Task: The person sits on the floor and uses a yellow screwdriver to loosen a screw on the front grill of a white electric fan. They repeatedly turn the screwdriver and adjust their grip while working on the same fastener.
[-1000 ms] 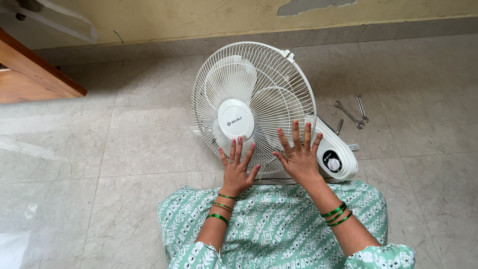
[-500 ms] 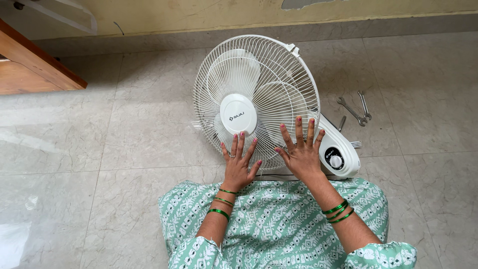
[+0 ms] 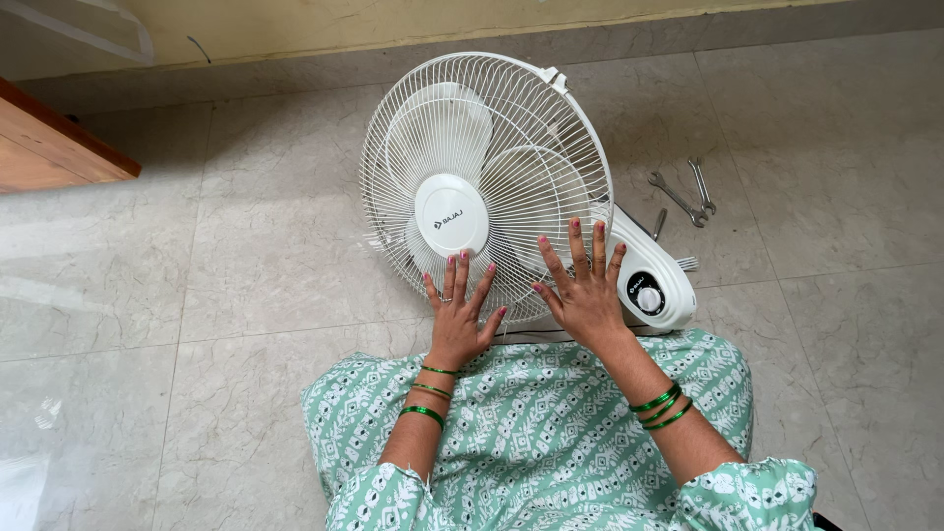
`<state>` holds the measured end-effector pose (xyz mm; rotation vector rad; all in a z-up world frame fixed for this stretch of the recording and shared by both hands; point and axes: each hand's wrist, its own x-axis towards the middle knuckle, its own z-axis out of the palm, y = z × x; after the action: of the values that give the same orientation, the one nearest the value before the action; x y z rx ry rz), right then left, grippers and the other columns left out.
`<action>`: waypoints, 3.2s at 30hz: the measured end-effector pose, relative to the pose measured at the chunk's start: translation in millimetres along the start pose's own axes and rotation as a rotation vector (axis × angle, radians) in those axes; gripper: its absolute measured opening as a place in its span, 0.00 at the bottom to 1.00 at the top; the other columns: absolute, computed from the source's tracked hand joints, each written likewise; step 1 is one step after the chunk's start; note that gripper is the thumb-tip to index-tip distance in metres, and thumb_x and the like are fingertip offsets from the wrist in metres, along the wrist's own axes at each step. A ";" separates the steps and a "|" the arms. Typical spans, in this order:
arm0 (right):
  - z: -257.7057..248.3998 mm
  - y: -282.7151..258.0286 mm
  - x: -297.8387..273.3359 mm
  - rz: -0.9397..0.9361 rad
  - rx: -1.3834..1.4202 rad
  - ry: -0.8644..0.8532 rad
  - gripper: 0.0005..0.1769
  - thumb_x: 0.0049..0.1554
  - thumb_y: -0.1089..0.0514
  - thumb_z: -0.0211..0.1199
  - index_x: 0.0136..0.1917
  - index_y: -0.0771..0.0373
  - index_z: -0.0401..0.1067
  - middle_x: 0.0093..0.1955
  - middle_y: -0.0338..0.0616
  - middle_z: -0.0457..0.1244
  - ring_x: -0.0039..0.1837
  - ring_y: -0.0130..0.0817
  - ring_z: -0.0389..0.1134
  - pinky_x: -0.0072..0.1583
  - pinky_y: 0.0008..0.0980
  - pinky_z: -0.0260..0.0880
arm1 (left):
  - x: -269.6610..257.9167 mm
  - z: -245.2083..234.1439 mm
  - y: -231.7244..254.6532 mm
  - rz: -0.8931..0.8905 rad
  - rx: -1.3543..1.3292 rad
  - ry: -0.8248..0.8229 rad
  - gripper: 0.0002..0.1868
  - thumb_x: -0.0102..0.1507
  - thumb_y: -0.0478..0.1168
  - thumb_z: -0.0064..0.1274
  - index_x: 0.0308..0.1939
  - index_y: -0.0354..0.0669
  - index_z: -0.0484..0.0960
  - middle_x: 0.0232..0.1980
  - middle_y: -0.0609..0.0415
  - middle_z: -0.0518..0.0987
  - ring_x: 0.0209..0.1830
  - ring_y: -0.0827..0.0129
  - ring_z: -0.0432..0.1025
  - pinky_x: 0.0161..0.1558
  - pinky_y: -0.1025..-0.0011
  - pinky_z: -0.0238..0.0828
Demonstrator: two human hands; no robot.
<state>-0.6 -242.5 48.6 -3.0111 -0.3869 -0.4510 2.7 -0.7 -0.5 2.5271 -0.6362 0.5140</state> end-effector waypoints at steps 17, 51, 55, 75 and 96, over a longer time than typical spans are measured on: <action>-26.2 92.7 -75.8 0.537 0.202 0.148 0.41 0.64 0.48 0.62 0.84 0.61 0.50 0.82 0.71 0.42 0.83 0.72 0.37 0.77 0.71 0.41 | -4.7 -2.7 2.3 -0.181 -0.065 0.042 0.41 0.67 0.60 0.50 0.82 0.64 0.53 0.86 0.41 0.41 0.87 0.46 0.35 0.75 0.30 0.17; -23.8 -27.7 -95.9 0.716 0.906 -0.222 0.30 0.58 0.54 0.64 0.70 0.69 0.65 0.61 0.52 0.65 0.53 0.35 0.73 0.51 0.32 0.75 | -19.0 22.5 -17.5 -0.730 -0.563 0.305 0.41 0.71 0.49 0.46 0.79 0.29 0.47 0.79 0.22 0.40 0.82 0.30 0.35 0.77 0.46 0.40; 0.9 -11.5 -107.3 0.619 1.260 -0.407 0.27 0.61 0.59 0.59 0.73 0.62 0.66 0.56 0.46 0.70 0.53 0.32 0.72 0.50 0.25 0.72 | -24.2 -0.6 0.5 -0.654 -0.547 0.317 0.38 0.72 0.49 0.46 0.79 0.34 0.51 0.81 0.25 0.42 0.83 0.34 0.40 0.78 0.47 0.42; 100.2 93.2 -41.2 0.652 0.371 -0.243 0.19 0.52 0.58 0.74 0.53 0.65 0.70 0.48 0.54 0.69 0.52 0.55 0.71 0.53 0.51 0.72 | -44.6 -40.9 78.3 0.161 -0.118 -0.228 0.40 0.51 0.43 0.61 0.69 0.67 0.75 0.79 0.47 0.61 0.83 0.46 0.46 0.73 0.26 0.27; 79.0 149.3 -48.9 1.213 0.458 -0.542 0.18 0.44 0.56 0.80 0.42 0.68 0.77 0.42 0.52 0.71 0.42 0.43 0.74 0.47 0.40 0.76 | -26.2 -55.9 4.5 -0.461 0.079 -0.092 0.25 0.46 0.21 0.51 0.41 0.56 0.76 0.61 0.61 0.76 0.77 0.46 0.56 0.72 0.27 0.24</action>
<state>14.6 -389.6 -46.3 -2.2666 1.0991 0.4791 -34.2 34.4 34.6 2.6651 -0.0508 0.2602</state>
